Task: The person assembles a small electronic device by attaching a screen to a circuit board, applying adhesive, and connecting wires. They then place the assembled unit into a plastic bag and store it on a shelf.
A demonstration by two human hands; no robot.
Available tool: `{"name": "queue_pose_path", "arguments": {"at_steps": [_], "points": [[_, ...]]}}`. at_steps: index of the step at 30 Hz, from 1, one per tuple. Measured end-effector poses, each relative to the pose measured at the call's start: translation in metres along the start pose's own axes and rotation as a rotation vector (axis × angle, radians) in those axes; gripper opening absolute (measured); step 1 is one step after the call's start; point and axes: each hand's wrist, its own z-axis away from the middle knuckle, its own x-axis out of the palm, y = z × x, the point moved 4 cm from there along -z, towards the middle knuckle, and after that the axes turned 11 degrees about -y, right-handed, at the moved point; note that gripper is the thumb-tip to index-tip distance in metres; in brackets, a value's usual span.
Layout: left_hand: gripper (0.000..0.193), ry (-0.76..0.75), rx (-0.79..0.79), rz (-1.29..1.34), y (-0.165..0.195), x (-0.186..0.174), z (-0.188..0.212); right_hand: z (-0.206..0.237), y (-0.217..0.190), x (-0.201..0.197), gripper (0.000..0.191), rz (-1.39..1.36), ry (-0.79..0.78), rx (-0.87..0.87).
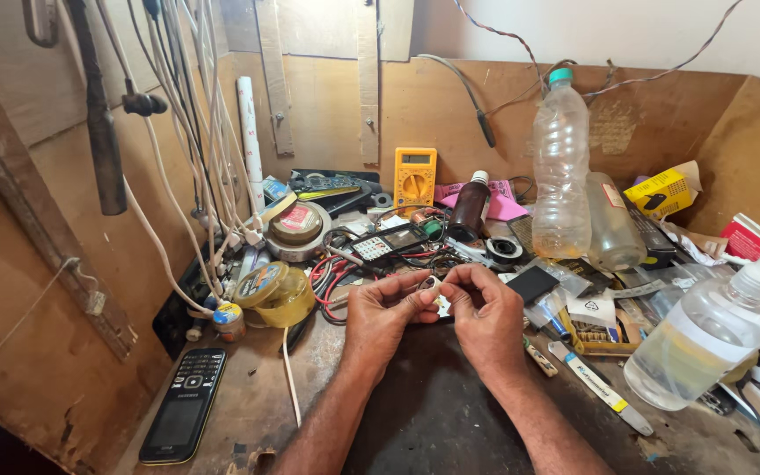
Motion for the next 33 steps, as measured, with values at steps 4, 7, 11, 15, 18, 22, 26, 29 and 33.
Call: {"name": "queue_pose_path", "arguments": {"at_steps": [4, 7, 11, 15, 18, 22, 26, 29, 33], "points": [[0.039, -0.012, 0.002, -0.022, -0.002, -0.001, 0.000, -0.001, 0.005, 0.001, 0.004, 0.047, -0.027, 0.019], [0.037, -0.002, -0.002, -0.002, -0.004, -0.002, -0.001, -0.002, 0.014, 0.002, 0.006, 0.019, -0.064, 0.048], [0.035, 0.014, 0.001, 0.008, -0.002, -0.002, -0.002, -0.007, 0.023, 0.001, 0.009, -0.259, -0.061, 0.037], [0.034, 0.009, -0.003, 0.026, 0.000, -0.001, -0.001, -0.007, 0.022, 0.000, 0.010, -0.271, -0.054, 0.027], [0.034, 0.003, 0.003, 0.030, 0.002, -0.001, 0.000, -0.005, 0.019, 0.001, 0.012, -0.234, -0.061, 0.047], [0.035, 0.009, -0.003, 0.026, 0.002, -0.001, 0.000, -0.004, 0.014, 0.002, 0.012, -0.196, -0.068, 0.063], [0.035, 0.022, -0.002, 0.027, 0.002, -0.001, 0.000, -0.004, 0.011, 0.002, 0.012, -0.187, -0.056, 0.061], [0.035, 0.036, -0.012, 0.003, 0.000, -0.002, 0.000, -0.003, 0.009, 0.002, 0.011, -0.113, -0.046, 0.059], [0.036, 0.025, -0.008, -0.006, -0.004, -0.003, 0.000, -0.001, 0.011, 0.002, 0.011, -0.050, -0.047, 0.081]]}}
